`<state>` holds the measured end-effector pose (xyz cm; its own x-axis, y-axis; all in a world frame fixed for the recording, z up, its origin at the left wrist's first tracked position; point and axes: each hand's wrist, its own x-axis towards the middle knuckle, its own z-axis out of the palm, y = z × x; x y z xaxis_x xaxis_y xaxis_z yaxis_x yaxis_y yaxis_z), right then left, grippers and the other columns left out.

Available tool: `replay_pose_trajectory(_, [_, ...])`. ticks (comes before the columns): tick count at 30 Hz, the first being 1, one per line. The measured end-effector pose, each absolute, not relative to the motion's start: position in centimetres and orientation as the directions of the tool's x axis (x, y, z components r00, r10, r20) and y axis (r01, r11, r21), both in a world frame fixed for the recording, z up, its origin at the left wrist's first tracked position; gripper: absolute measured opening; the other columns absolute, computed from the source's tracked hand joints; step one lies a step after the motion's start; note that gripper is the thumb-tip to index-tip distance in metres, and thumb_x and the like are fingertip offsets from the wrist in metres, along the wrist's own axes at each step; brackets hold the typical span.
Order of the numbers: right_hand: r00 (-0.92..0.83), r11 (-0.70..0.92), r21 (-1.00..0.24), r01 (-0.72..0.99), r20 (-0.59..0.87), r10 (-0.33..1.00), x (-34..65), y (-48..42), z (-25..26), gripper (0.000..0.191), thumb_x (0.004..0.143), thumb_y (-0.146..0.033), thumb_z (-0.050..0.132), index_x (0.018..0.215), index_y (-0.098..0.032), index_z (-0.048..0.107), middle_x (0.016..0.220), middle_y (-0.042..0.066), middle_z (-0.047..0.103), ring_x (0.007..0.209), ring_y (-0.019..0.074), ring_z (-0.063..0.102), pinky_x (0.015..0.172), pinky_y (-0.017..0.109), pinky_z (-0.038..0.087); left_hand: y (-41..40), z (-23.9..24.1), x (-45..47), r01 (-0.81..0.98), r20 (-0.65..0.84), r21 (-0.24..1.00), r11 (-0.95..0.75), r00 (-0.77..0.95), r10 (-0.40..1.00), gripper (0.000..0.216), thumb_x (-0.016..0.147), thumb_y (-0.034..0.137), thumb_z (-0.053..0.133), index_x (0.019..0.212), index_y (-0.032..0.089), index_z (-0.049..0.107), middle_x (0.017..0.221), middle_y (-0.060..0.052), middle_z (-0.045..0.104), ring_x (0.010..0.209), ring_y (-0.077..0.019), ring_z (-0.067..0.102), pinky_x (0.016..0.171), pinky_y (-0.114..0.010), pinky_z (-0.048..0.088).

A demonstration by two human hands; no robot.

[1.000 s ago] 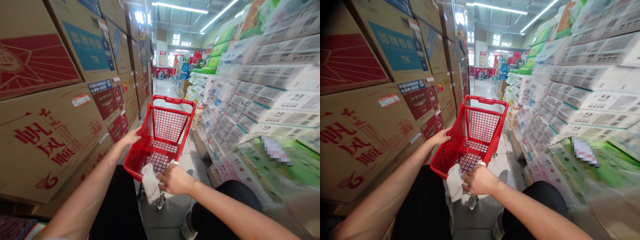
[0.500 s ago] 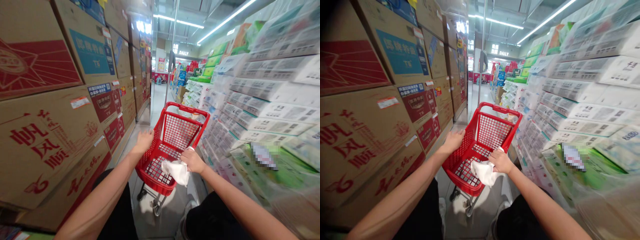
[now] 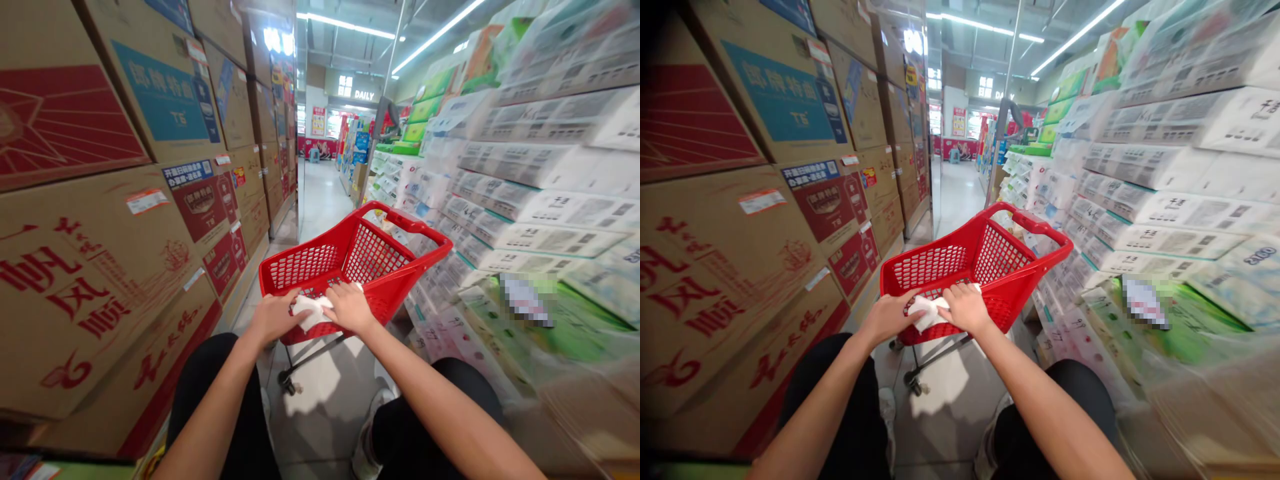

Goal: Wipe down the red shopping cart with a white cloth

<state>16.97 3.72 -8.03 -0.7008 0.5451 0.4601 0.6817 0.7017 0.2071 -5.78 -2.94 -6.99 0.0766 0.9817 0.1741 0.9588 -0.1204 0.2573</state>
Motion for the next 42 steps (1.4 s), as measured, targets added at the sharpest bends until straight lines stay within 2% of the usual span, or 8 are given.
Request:
replay_pose_trajectory(3, [-0.654, 0.628, 0.239, 0.741, 0.467, 0.595, 20.1, 4.8, -6.7, 0.037, 0.096, -0.053, 0.048, 0.09, -0.019, 0.06, 0.088, 0.008, 0.065, 0.086, 0.0238, 0.05, 0.078, 0.037, 0.028, -1.9, -7.2, -7.6, 0.949, 0.173, 0.288, -0.124, 0.075, 0.982, 0.064, 0.086, 0.071, 0.045, 0.135, 0.031, 0.058, 0.105, -0.004, 0.076, 0.097, -0.0288, 0.067, 0.088, -0.039, 0.044])
replay_pose_trajectory(9, [-0.576, 0.481, 0.318, 0.817, 0.495, 0.65, 27.2, 7.3, -4.3, 0.034, 0.095, -0.047, 0.049, 0.084, -0.018, 0.062, 0.085, 0.009, 0.064, 0.086, 0.0245, 0.049, 0.081, 0.038, 0.028, -1.0, -9.3, -8.9, 0.938, 0.267, 0.293, -0.184, 0.104, 0.958, 0.05, 0.093, 0.063, 0.037, 0.087, 0.029, 0.074, 0.086, -0.002, 0.075, 0.081, -0.0224, 0.063, 0.08, -0.036, 0.042])
replay_pose_trajectory(15, [-0.373, 0.394, 0.104, 0.913, 0.599, 0.708, 20.4, 4.8, -6.9, 0.022, 0.09, -0.03, 0.049, 0.078, -0.018, 0.063, 0.084, 0.01, 0.064, 0.089, 0.0256, 0.048, 0.086, 0.041, 0.029, -0.4, -10.5, -6.8, 0.894, 0.415, 0.431, -0.119, -0.08, 0.906, 0.048, 0.099, 0.044, 0.027, 0.107, 0.027, 0.071, 0.094, -0.004, 0.075, 0.085, -0.0236, 0.064, 0.085, -0.038, 0.043])
replay_pose_trajectory(20, [-0.411, 0.543, -0.073, 0.836, 0.572, 0.71, 8.7, 0.1, -10.2, 0.018, 0.086, -0.032, 0.057, 0.093, -0.019, 0.067, 0.091, 0.008, 0.066, 0.093, 0.0261, 0.048, 0.092, 0.042, 0.03, 0.2, -11.0, -6.6, 0.821, 0.516, 0.531, -0.213, -0.114, 0.849, 0.05, 0.098, 0.038, 0.031, 0.143, 0.023, 0.045, 0.099, -0.004, 0.072, 0.088, -0.0227, 0.064, 0.086, -0.036, 0.044])
replay_pose_trajectory(25, [-0.579, 0.642, 0.068, 0.763, 0.512, 0.634, 11.4, 1.4, -8.7, 0.025, 0.096, -0.039, 0.05, 0.093, -0.021, 0.066, 0.09, 0.007, 0.066, 0.089, 0.0237, 0.05, 0.082, 0.037, 0.03, 0.4, -11.1, -9.2, 0.84, 0.498, 0.498, -0.216, -0.073, 0.864, 0.053, 0.096, 0.041, 0.034, 0.144, 0.02, 0.043, 0.096, -0.005, 0.069, 0.085, -0.0235, 0.062, 0.083, -0.035, 0.045])
replay_pose_trajectory(32, [-0.472, 0.377, 0.286, 0.881, 0.588, 0.656, 28.9, 7.3, -3.3, 0.034, 0.099, -0.036, 0.043, 0.08, -0.018, 0.064, 0.08, 0.009, 0.065, 0.085, 0.0238, 0.05, 0.084, 0.038, 0.028, 0.1, -10.6, -10.6, 0.818, 0.448, 0.548, -0.174, -0.111, 0.887, 0.049, 0.096, 0.043, 0.032, 0.137, 0.021, 0.049, 0.084, -0.002, 0.064, 0.083, -0.0233, 0.061, 0.082, -0.036, 0.045])
replay_pose_trajectory(36, [-0.337, 0.319, 0.159, 0.934, 0.684, 0.646, 25.4, 6.6, -4.9, 0.029, 0.095, -0.027, 0.045, 0.076, -0.019, 0.064, 0.078, 0.009, 0.065, 0.084, 0.0246, 0.048, 0.084, 0.04, 0.028, 0.3, -10.5, -9.3, 0.773, 0.475, 0.595, -0.221, -0.116, 0.873, 0.052, 0.096, 0.041, 0.03, 0.143, 0.022, 0.043, 0.097, -0.004, 0.065, 0.087, -0.0223, 0.06, 0.088, -0.038, 0.045])
replay_pose_trajectory(42, [-0.369, 0.533, -0.062, 0.844, 0.654, 0.661, 9.1, 1.6, -10.5, 0.018, 0.094, -0.03, 0.05, 0.086, -0.021, 0.063, 0.086, 0.008, 0.065, 0.089, 0.0245, 0.049, 0.087, 0.04, 0.03, 1.1, -10.5, -7.9, 0.72, 0.555, 0.611, -0.328, -0.095, 0.826, 0.055, 0.096, 0.037, 0.028, 0.147, 0.019, 0.039, 0.114, -0.008, 0.064, 0.105, -0.022, 0.06, 0.099, -0.038, 0.044])
